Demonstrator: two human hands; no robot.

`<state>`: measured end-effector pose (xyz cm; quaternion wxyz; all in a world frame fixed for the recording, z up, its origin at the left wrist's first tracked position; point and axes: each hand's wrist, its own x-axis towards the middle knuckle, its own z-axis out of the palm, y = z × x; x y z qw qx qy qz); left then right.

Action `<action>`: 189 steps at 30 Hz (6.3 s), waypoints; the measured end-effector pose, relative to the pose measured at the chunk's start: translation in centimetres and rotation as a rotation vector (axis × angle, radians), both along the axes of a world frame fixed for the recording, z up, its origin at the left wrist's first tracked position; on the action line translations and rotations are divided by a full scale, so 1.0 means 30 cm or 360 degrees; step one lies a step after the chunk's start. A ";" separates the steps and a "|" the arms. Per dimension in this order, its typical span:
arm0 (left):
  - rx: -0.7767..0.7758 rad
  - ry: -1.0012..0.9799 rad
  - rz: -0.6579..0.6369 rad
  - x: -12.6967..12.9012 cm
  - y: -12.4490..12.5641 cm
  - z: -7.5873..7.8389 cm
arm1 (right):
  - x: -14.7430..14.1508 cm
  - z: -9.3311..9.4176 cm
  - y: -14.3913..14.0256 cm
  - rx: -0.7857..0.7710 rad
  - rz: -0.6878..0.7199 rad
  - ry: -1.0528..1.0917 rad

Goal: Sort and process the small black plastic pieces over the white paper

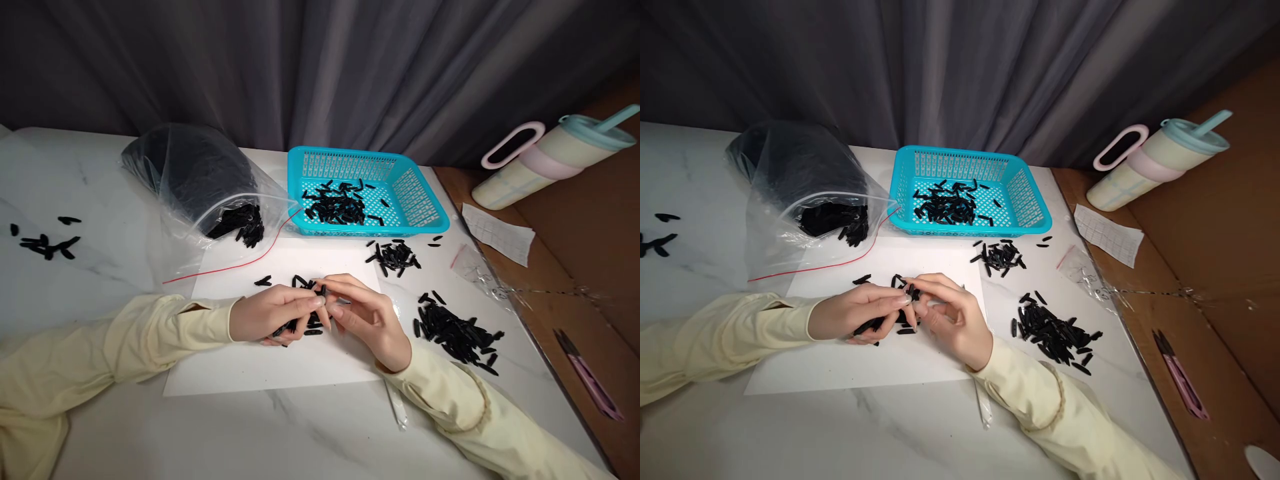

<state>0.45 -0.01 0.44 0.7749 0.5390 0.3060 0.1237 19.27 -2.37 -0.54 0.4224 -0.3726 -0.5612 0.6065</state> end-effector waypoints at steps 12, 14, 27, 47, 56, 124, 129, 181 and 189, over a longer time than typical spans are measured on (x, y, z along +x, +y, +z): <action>0.0053 0.0153 -0.0105 -0.002 0.004 0.010 | 0.017 0.025 0.007 0.0812 0.0173 -0.0670; 0.0059 0.0122 -0.0086 -0.003 0.005 0.005 | 0.028 0.035 0.012 0.0969 0.0189 -0.0778; 0.0346 0.0085 0.0085 -0.002 -0.017 -0.005 | 0.122 0.148 -0.014 0.1263 0.0069 -0.1795; -0.0203 -0.0071 0.0215 -0.001 -0.005 0.007 | 0.201 0.171 -0.035 0.0227 -0.0032 -0.1224; -0.0409 -0.0102 0.0204 -0.002 0.012 0.007 | 0.184 0.124 -0.041 0.0695 -0.0443 -0.1216; 0.0190 -0.0234 0.0578 -0.045 -0.076 0.178 | -0.020 0.391 0.025 0.0278 0.0002 -0.0675; 0.0197 -0.0243 0.0586 -0.047 -0.077 0.177 | -0.019 0.393 0.025 0.0298 0.0003 -0.0703; 0.0149 -0.0323 0.0647 -0.045 -0.072 0.207 | -0.017 0.444 -0.013 0.0349 -0.0417 -0.0859; 0.0095 -0.0328 0.0629 -0.047 -0.073 0.207 | 0.005 0.435 -0.011 0.0486 -0.0288 -0.0927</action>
